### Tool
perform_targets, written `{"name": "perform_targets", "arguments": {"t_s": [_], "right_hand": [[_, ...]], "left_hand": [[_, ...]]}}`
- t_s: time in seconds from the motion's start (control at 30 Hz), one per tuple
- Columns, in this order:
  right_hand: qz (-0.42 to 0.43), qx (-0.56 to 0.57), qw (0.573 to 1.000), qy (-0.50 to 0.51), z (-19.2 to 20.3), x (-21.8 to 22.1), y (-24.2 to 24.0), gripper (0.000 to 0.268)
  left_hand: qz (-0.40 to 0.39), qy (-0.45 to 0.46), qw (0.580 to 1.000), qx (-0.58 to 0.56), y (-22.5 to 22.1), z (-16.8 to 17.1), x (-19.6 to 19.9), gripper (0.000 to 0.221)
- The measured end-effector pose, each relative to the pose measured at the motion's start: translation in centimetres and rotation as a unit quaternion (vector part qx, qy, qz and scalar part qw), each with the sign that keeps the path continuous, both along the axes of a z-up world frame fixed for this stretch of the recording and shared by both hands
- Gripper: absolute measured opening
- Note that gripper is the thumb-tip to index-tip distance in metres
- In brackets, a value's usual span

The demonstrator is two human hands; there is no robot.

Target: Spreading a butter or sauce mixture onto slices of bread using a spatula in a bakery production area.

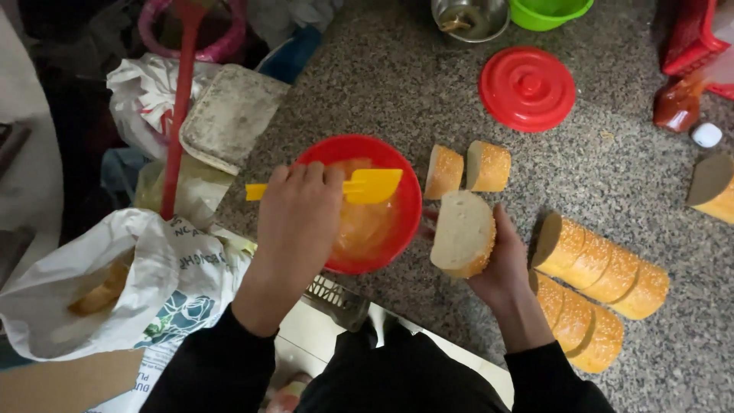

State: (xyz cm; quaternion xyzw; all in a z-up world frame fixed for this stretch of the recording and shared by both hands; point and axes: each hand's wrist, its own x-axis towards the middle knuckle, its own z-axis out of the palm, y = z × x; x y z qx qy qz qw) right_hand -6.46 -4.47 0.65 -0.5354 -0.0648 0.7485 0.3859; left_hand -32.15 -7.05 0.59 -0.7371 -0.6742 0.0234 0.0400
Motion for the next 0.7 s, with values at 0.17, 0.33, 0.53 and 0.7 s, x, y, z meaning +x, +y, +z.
{"name": "perform_targets", "arguments": {"t_s": [0.17, 0.33, 0.53, 0.7], "right_hand": [[0.047, 0.028, 0.999, 0.0, -3.6, 1.0, 1.6, 0.08], [0.035, -0.003, 0.999, -0.028, -1.5, 0.1, -0.1, 0.084], [0.095, -0.059, 0.992, -0.05, -0.5, 0.4, -2.2, 0.09], [0.028, -0.01, 0.999, -0.023, -4.6, 2.4, -0.2, 0.071]], "left_hand": [[0.052, -0.017, 0.998, -0.004, -1.5, -1.1, -0.5, 0.026], [0.081, -0.026, 0.996, 0.017, -2.0, -3.0, -0.4, 0.029], [0.122, -0.049, 0.991, -0.001, -2.1, -4.2, 2.3, 0.035], [0.102, -0.039, 0.993, -0.039, -1.5, -3.0, 4.0, 0.021]]}}
